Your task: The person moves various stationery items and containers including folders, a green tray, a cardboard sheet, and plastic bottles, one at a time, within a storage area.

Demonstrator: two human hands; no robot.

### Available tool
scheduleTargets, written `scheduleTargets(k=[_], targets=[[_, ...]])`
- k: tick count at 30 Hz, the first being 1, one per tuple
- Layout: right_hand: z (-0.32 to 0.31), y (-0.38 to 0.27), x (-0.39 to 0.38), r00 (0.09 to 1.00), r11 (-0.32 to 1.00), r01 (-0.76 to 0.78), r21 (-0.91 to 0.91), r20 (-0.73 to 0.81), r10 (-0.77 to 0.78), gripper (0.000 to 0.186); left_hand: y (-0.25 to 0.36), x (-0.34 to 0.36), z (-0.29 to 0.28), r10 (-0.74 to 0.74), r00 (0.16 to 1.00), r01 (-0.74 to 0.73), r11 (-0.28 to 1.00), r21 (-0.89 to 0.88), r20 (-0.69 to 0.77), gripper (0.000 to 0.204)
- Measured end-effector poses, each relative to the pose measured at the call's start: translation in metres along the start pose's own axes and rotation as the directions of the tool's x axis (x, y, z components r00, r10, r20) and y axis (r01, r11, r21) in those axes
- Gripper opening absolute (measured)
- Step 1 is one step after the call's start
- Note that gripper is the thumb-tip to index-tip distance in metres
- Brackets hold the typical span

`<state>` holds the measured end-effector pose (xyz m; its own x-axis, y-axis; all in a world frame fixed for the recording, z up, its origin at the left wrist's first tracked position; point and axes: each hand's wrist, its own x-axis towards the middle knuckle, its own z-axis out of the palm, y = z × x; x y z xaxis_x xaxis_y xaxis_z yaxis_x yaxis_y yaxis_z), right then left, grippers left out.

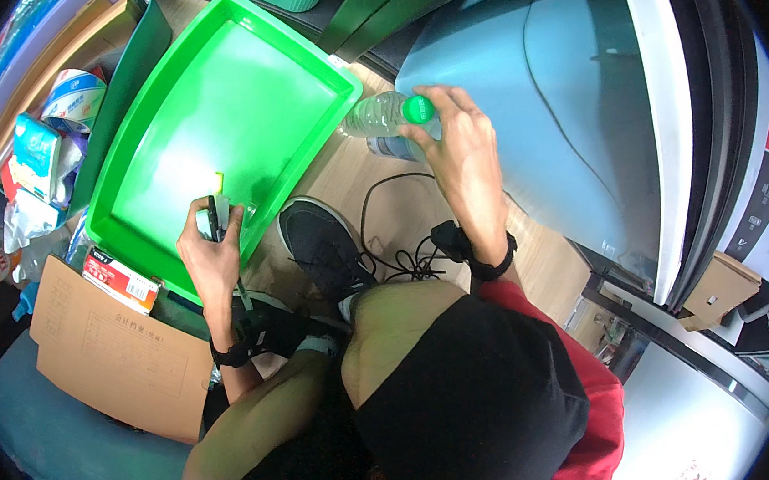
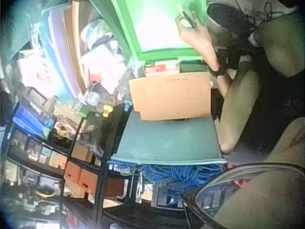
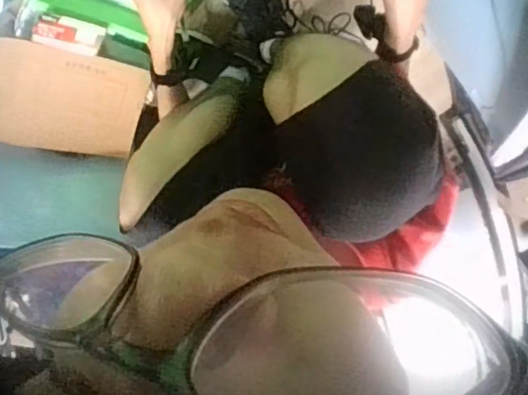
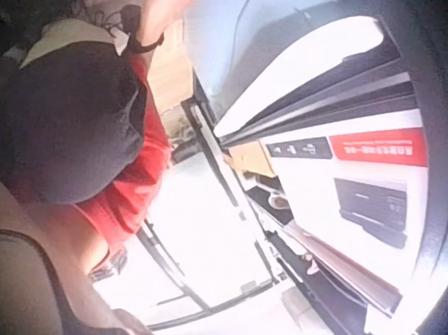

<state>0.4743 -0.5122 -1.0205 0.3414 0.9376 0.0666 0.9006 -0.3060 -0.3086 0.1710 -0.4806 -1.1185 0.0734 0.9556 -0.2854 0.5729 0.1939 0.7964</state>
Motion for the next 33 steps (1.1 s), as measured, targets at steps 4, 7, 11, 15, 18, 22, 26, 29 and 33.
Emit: scheduleTargets(k=[4,7,11,15,18,22,26,29,33], targets=[[0.005,0.002,0.004,0.999,1.000,0.005,-0.006,0.045,-0.005,0.039,-0.002,0.002,0.005,-0.078,0.996,0.078,0.997,-0.014,0.038,0.027],[0.005,0.000,0.009,0.997,0.999,-0.047,-0.001,0.061,0.047,0.041,-0.010,0.003,0.009,-0.055,0.998,0.055,0.998,0.000,0.031,0.028],[0.001,-0.006,0.005,0.999,1.000,0.016,0.024,-0.034,-0.015,0.033,-0.007,-0.001,0.000,-0.090,0.995,0.090,0.996,-0.005,0.043,0.029],[-0.033,-0.032,-0.004,0.988,1.000,-0.027,0.015,-0.148,0.029,0.033,-0.018,-0.004,-0.002,-0.068,0.998,0.068,0.998,0.016,0.002,0.029],[-0.033,-0.046,0.007,0.982,0.993,0.007,0.118,-0.186,0.015,0.034,-0.025,0.001,0.005,-0.135,0.989,0.132,0.990,0.053,0.054,0.030],[-0.013,-0.063,0.028,0.977,0.981,0.140,0.137,-0.182,-0.114,0.035,-0.032,-0.001,0.011,-0.033,0.999,0.031,0.999,0.042,0.037,0.035],[0.029,-0.085,0.062,0.946,0.948,0.269,0.171,-0.233,-0.226,0.033,-0.023,-0.008,0.002,-0.097,0.994,0.094,0.994,0.046,0.052,0.032],[0.064,-0.092,0.093,0.937,0.933,0.297,0.201,-0.252,-0.244,0.035,-0.027,-0.010,0.004,-0.110,0.992,0.107,0.993,0.047,0.061,0.033],[0.099,-0.108,0.123,0.931,0.925,0.318,0.207,-0.255,-0.262,0.040,-0.030,-0.012,0.005,-0.096,0.994,0.095,0.995,0.025,0.045,0.034]])
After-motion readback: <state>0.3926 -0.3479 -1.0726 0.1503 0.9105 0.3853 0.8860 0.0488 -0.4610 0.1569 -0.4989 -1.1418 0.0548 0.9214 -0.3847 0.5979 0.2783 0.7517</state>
